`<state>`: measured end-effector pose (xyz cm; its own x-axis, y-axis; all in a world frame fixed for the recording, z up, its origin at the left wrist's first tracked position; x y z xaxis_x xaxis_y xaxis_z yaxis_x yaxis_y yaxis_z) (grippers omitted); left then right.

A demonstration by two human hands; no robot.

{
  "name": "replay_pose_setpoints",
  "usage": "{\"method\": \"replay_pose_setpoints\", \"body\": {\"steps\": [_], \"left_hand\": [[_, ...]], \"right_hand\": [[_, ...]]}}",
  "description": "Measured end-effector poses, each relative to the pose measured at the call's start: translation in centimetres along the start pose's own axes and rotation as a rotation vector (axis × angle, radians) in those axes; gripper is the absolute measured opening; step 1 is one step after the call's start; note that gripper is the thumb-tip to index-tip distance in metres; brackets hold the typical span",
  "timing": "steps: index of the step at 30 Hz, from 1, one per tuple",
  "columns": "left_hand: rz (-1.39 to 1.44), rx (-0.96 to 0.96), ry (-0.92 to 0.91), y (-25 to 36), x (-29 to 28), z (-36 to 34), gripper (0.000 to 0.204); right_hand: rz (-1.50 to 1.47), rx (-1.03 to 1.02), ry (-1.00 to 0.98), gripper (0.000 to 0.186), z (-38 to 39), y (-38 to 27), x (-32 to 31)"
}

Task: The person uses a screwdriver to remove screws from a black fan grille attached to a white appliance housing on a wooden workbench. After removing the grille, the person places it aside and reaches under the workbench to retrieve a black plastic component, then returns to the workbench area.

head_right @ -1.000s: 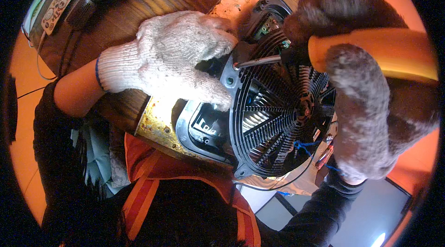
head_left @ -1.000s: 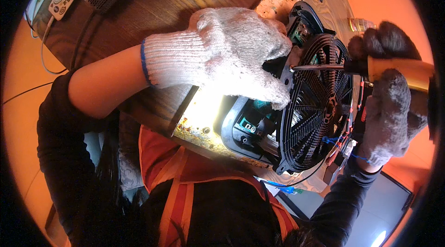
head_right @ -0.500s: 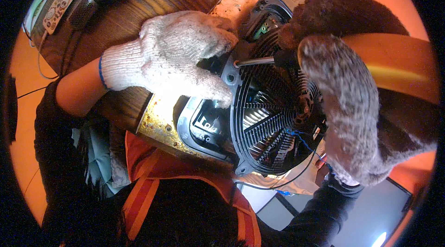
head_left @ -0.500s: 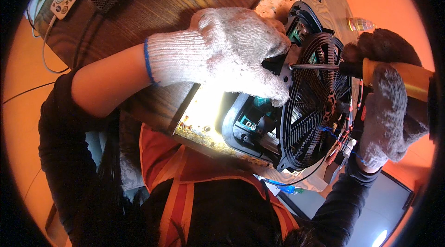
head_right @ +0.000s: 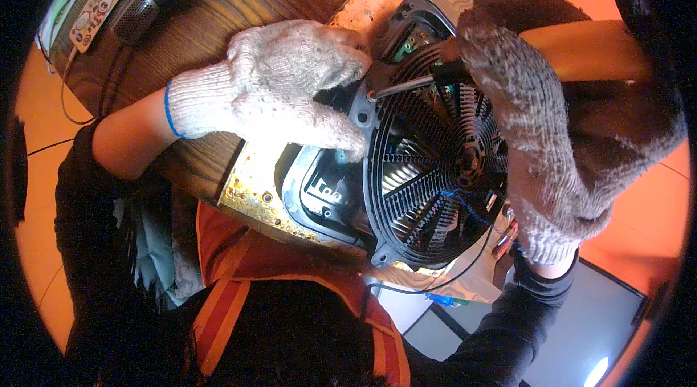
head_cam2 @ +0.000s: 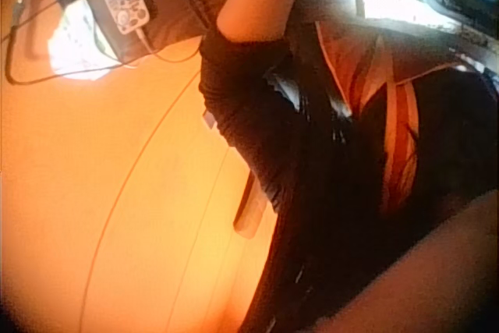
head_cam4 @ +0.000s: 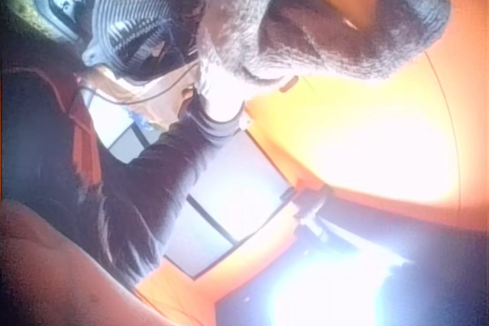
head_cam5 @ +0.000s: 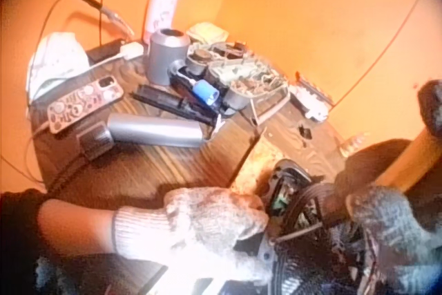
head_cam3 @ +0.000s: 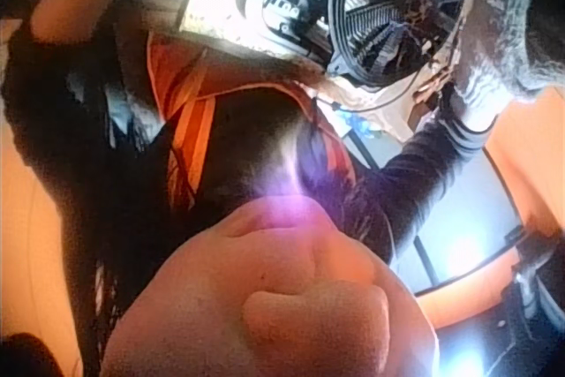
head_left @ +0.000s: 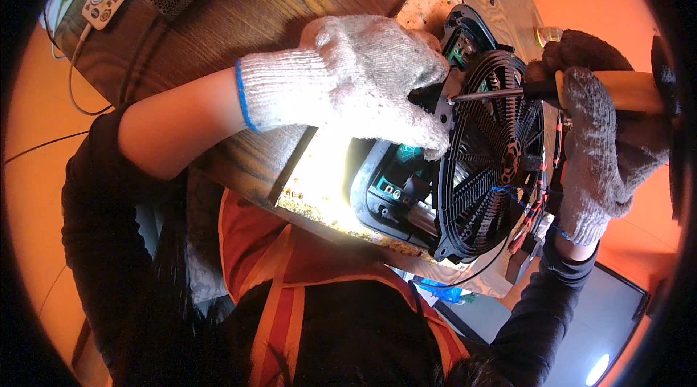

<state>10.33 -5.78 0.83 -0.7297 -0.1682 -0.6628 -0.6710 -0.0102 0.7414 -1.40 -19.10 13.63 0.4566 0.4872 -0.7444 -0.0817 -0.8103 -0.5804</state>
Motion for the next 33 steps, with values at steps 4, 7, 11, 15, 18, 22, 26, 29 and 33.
{"method": "replay_pose_setpoints", "body": {"steps": [4, 7, 11, 15, 18, 22, 26, 29, 33], "left_hand": [[-0.036, 0.027, 0.058, -0.2, 0.9, 0.1, 0.059], [-0.074, 0.032, 0.065, -0.3, 1.1, -0.2, 0.062], [-0.074, 0.033, 0.012, -0.7, 0.3, -0.3, 0.064], [-0.052, 0.014, 0.023, -0.5, 0.3, -0.2, 0.063], [0.023, 0.054, 0.038, -0.5, 0.3, -0.2, 0.060], [-0.004, -0.041, -0.062, -0.9, 0.8, -0.2, 0.057], [0.033, 0.095, 0.083, -0.5, 0.3, -0.2, 0.054], [0.043, 0.098, 0.034, -0.5, 0.0, -0.7, 0.053], [-0.103, -0.036, -0.083, -0.8, -0.1, -0.3, 0.059]], "right_hand": [[-0.238, -0.063, -0.111, 0.032, 0.1, 0.3, 0.8], [-0.355, -0.168, -0.095, 0.035, -0.3, 0.7, 1.4], [-0.308, -0.334, -0.024, 0.044, -0.8, 1.0, 1.8], [-0.217, -0.028, 0.038, 0.048, -0.4, 1.5, 1.3], [-0.186, 0.014, 0.042, 0.053, 0.5, 1.4, 0.8], [-0.186, -0.037, 0.047, 0.059, 1.2, 1.3, 0.5], [-0.198, -0.082, 0.042, 0.066, 1.7, 0.7, 0.6], [-0.220, -0.122, 0.037, 0.071, 1.9, -0.1, 0.8], [-0.298, -0.246, 0.000, 0.077, 2.2, 0.3, 0.7]]}}
Point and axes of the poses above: each hand's wrist, its own z-axis away from the middle knuckle, its own x-axis out of the palm, y = z × x, the point moved 3 cm from there along -z, towards the middle knuckle, and after that the axes turned 4 degrees about x, right-handed, at the moved point
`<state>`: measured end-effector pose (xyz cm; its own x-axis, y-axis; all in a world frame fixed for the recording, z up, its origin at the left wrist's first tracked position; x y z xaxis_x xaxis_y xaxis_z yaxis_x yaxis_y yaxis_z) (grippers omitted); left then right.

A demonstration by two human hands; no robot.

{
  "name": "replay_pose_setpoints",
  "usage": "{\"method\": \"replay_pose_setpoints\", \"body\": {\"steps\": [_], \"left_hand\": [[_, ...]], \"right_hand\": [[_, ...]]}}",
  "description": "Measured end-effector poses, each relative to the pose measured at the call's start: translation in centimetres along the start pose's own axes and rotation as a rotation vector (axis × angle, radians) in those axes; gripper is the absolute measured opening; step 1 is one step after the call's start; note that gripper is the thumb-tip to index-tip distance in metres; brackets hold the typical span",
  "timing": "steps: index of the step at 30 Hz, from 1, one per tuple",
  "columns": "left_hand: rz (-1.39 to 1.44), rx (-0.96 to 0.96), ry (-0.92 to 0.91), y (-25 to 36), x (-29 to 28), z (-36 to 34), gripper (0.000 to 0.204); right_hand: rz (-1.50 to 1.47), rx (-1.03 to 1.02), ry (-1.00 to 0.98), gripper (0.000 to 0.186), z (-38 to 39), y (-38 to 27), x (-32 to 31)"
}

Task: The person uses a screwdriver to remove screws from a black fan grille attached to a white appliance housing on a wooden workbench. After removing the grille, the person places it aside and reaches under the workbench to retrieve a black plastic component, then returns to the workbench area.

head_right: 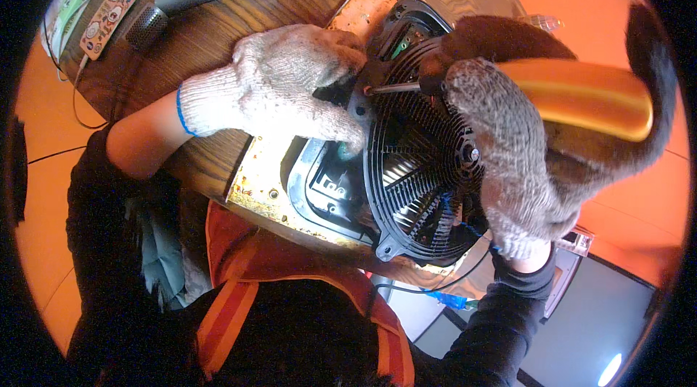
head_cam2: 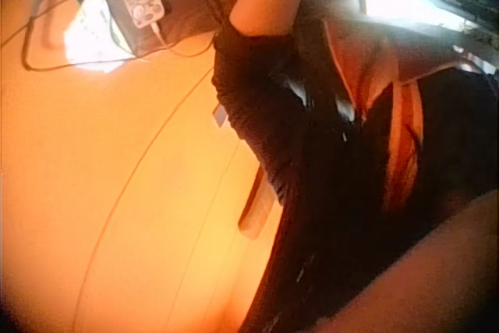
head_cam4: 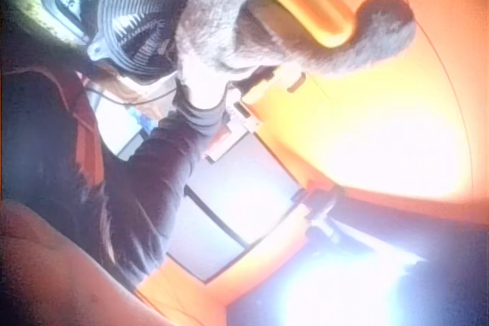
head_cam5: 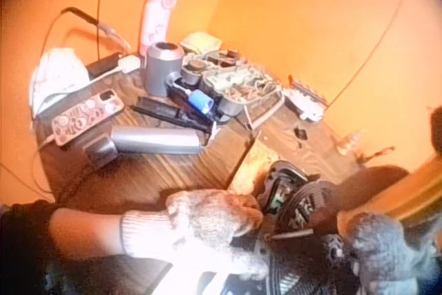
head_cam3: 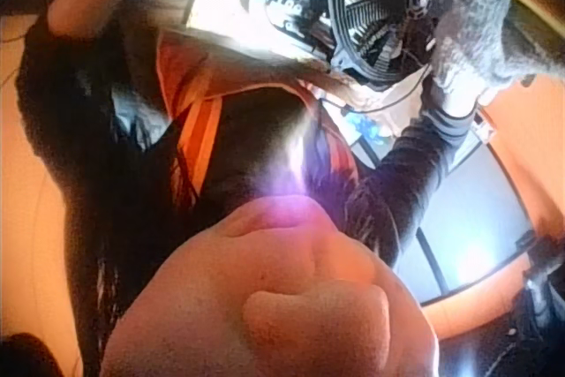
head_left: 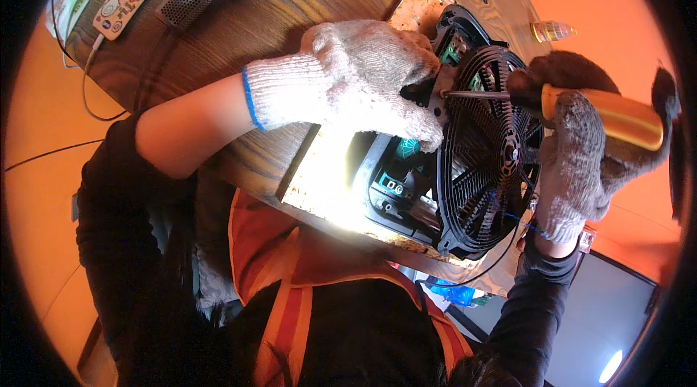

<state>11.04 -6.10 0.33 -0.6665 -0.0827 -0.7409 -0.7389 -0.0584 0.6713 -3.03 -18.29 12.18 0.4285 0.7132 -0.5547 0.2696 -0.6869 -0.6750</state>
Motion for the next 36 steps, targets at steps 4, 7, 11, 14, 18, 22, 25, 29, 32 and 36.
{"method": "replay_pose_setpoints", "body": {"steps": [4, 7, 11, 14, 18, 22, 25, 29, 32, 36], "left_hand": [[0.004, 0.135, 0.129, -0.1, -0.1, 0.5, 0.062], [0.013, 0.167, 0.077, -0.6, 0.4, -0.1, 0.061], [0.066, 0.084, 0.084, -1.0, 0.6, 0.2, 0.059], [0.131, 0.163, 0.156, -0.5, 0.6, 0.4, 0.060], [-0.060, 0.161, 0.126, -0.5, -0.1, 1.2, 0.065], [0.111, 0.248, 0.243, 0.3, -2.0, 5.1, 0.080], [0.004, 0.070, 0.401, 1.1, -3.0, 9.8, 0.092], [0.073, -0.115, 0.547, 2.2, -0.7, 12.8, 0.097], [0.107, -0.054, 0.660, 3.7, 2.2, 12.2, 0.102], [0.455, -0.087, 0.830, 5.8, 5.3, 11.2, 0.110]], "right_hand": [[-0.101, -0.110, -0.076, 0.084, 0.0, 2.0, -2.0], [0.130, 0.237, 0.132, 0.076, 0.7, 3.1, -4.1], [-0.049, 0.264, 0.147, 0.073, 1.6, 1.7, -1.6], [-0.094, -0.094, 0.020, 0.072, 1.3, -0.9, 1.3], [-0.005, -0.142, 0.306, 0.060, 1.2, -2.2, -0.2], [0.501, 0.103, 0.563, 0.033, 5.1, -3.2, -6.2], [0.972, 0.054, 0.597, 0.031, 8.9, -4.5, -10.1], [0.871, 0.041, 0.782, 0.031, 14.3, -3.6, -12.6], [-0.062, 0.218, 1.101, 0.035, 18.4, -0.3, -13.5], [0.651, 0.239, 0.985, 0.035, 20.2, 0.3, -14.0]]}}
Point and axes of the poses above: each hand's wrist, its own z-axis away from the middle knuckle, its own x-axis out of the palm, y = z × x, the point moved 3 cm from there along -z, towards the middle knuckle, and after that the axes turned 4 degrees about x, right-handed, at the moved point
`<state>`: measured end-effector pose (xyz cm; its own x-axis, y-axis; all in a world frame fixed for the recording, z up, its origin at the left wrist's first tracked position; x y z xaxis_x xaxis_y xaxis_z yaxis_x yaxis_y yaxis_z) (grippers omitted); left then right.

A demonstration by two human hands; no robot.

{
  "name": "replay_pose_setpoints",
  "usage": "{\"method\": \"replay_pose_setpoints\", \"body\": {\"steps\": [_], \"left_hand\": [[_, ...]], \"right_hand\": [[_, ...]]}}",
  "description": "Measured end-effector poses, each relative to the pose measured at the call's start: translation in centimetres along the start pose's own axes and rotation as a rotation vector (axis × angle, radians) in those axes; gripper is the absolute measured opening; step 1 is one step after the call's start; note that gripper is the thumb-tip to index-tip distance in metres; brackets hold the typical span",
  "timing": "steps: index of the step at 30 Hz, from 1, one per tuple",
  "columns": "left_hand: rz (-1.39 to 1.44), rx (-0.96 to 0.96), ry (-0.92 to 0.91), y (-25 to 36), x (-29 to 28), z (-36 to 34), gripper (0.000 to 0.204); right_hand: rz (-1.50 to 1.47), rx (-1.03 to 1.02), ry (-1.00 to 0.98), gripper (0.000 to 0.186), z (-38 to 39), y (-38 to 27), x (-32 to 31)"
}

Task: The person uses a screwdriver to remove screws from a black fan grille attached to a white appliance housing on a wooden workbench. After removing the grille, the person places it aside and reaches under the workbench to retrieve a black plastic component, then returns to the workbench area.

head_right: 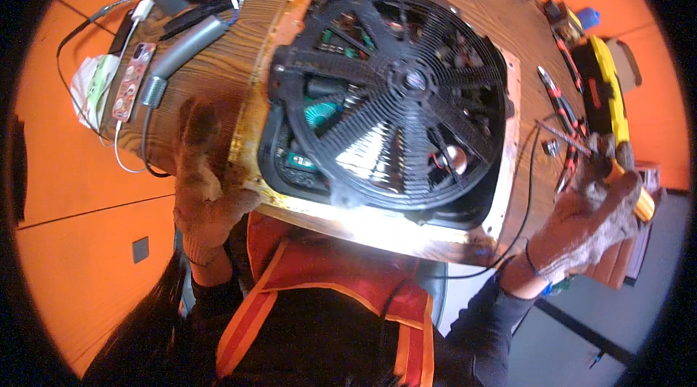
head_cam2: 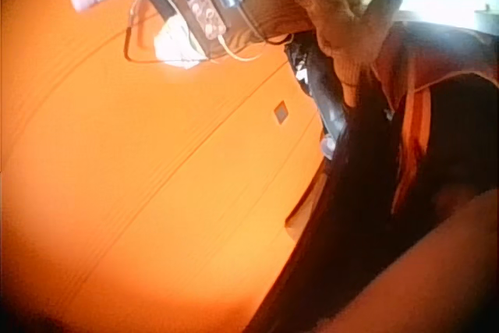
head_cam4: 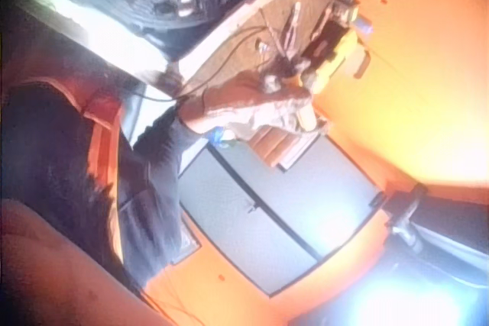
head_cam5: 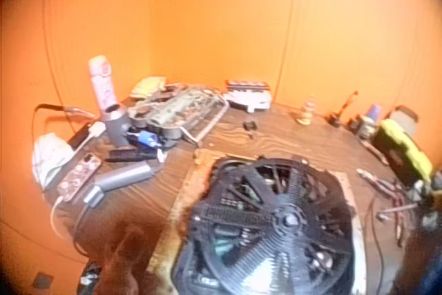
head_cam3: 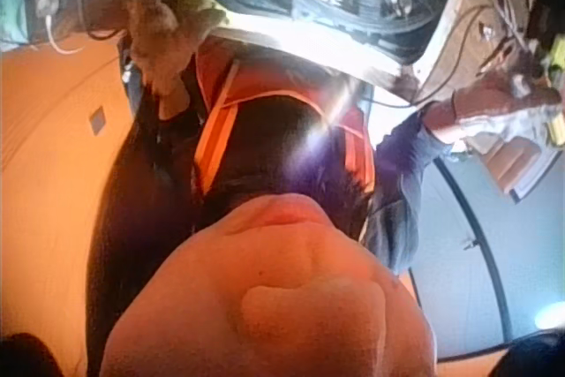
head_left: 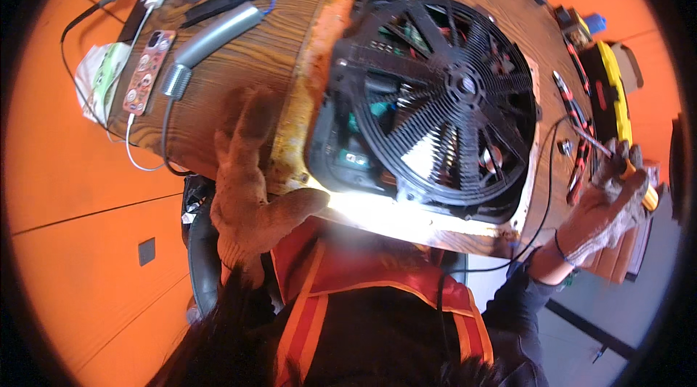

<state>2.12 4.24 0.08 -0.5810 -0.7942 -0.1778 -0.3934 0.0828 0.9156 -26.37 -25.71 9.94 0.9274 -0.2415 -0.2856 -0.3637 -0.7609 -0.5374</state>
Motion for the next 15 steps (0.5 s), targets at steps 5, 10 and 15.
{"method": "replay_pose_setpoints", "body": {"steps": [5, 10, 15], "left_hand": [[-0.524, 0.157, -0.122, 1.2, 0.9, 0.7, 0.109], [-0.559, 0.443, -0.210, 3.1, 3.4, 0.7, 0.083], [-0.692, 0.519, -0.355, 5.9, 6.0, 0.2, 0.075]], "right_hand": [[-0.283, 0.138, 0.082, 0.033, 0.4, 1.3, -0.4], [-0.780, 0.323, 0.071, 0.035, 0.7, 2.7, 0.9], [-0.854, 0.411, 0.026, 0.048, -0.2, 4.5, 0.8]]}}
Point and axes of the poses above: each hand's wrist, its own z-axis away from the middle knuckle, its own x-axis out of the palm, y = z × x, the point moved 3 cm from there along -z, towards the middle knuckle, and after that the axes turned 4 degrees about x, right-handed, at the moved point
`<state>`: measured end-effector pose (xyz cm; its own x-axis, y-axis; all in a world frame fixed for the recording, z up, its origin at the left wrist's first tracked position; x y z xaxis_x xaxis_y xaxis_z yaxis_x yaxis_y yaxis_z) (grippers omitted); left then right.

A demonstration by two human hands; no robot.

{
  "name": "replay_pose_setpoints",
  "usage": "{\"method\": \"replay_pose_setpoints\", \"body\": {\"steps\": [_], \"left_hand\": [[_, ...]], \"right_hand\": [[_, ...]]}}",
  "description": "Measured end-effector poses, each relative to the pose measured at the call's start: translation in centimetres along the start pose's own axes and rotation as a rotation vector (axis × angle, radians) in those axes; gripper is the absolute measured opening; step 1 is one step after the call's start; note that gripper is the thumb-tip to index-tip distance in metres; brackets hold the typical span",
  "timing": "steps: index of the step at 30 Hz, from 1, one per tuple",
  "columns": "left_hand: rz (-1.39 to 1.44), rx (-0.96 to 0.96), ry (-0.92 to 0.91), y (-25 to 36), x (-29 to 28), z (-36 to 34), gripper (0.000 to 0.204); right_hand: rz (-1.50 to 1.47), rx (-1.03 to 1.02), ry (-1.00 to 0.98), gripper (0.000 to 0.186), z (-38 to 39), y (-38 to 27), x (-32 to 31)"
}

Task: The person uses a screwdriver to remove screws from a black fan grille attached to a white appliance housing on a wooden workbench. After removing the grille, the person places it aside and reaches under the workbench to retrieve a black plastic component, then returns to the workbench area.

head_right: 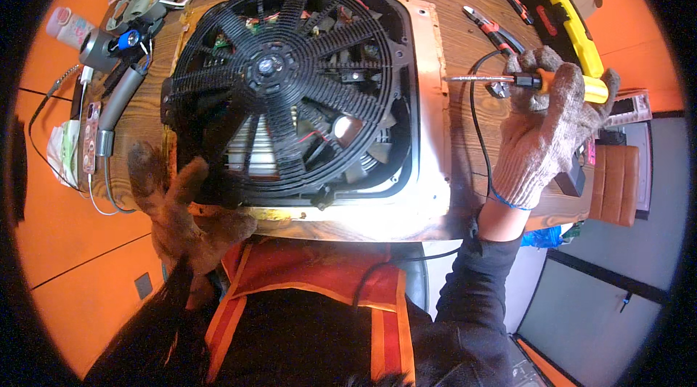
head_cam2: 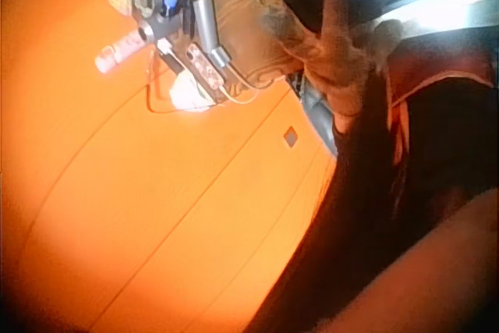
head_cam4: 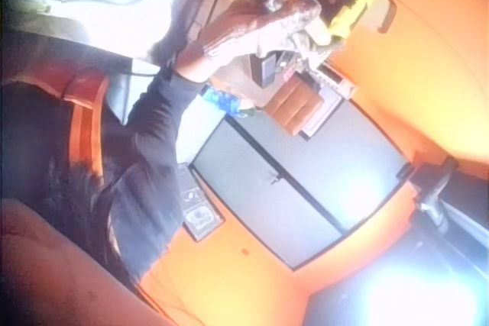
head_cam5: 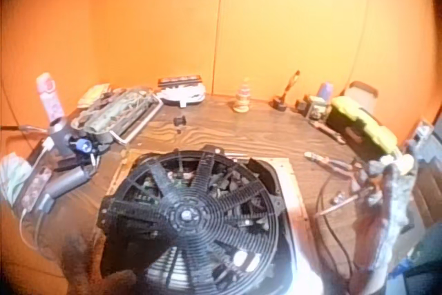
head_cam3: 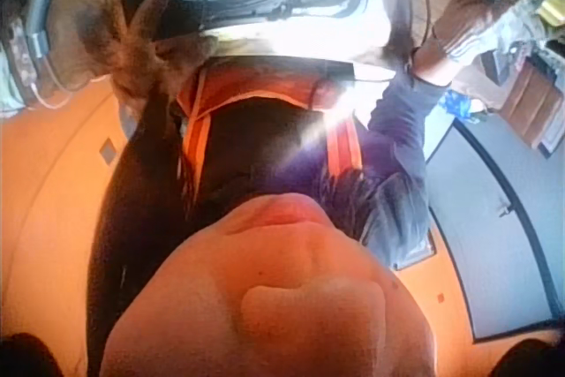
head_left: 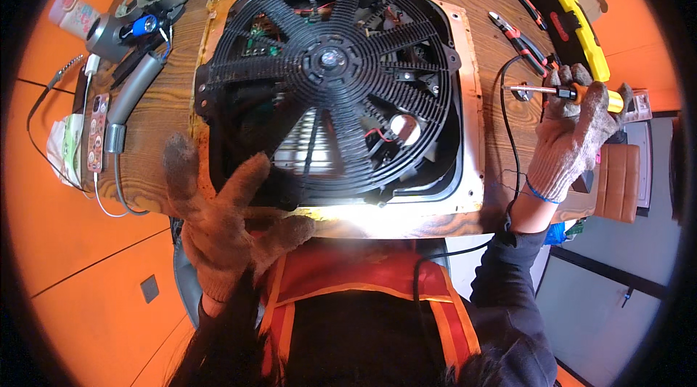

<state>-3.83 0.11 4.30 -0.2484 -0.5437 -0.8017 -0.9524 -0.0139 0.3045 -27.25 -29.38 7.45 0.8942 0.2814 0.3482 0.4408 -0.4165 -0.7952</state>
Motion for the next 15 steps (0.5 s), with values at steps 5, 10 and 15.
{"method": "replay_pose_setpoints", "body": {"steps": [5, 10, 15], "left_hand": [[0.075, -0.037, 0.008, 0.2, 1.8, -0.6, 0.071], [0.235, -0.223, 0.066, 0.4, 2.2, -0.6, 0.068], [0.163, -0.044, -0.005, 2.0, -0.1, -6.4, 0.067]], "right_hand": [[0.031, 0.081, -0.010, 0.049, -1.2, 0.6, -1.8], [-0.075, 0.204, -0.058, 0.051, -1.8, 2.9, -3.5], [-0.221, 0.350, -0.069, 0.050, -1.1, 6.0, -4.3]]}}
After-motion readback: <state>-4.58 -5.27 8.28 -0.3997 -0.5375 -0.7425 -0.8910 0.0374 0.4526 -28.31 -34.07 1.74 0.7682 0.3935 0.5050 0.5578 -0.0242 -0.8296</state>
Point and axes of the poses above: each hand's wrist, its own z-axis away from the middle knuckle, its own x-axis out of the palm, y = z × x, the point moved 3 cm from there along -z, towards the middle knuckle, and after that the axes turned 4 degrees about x, right-handed, at the moved point
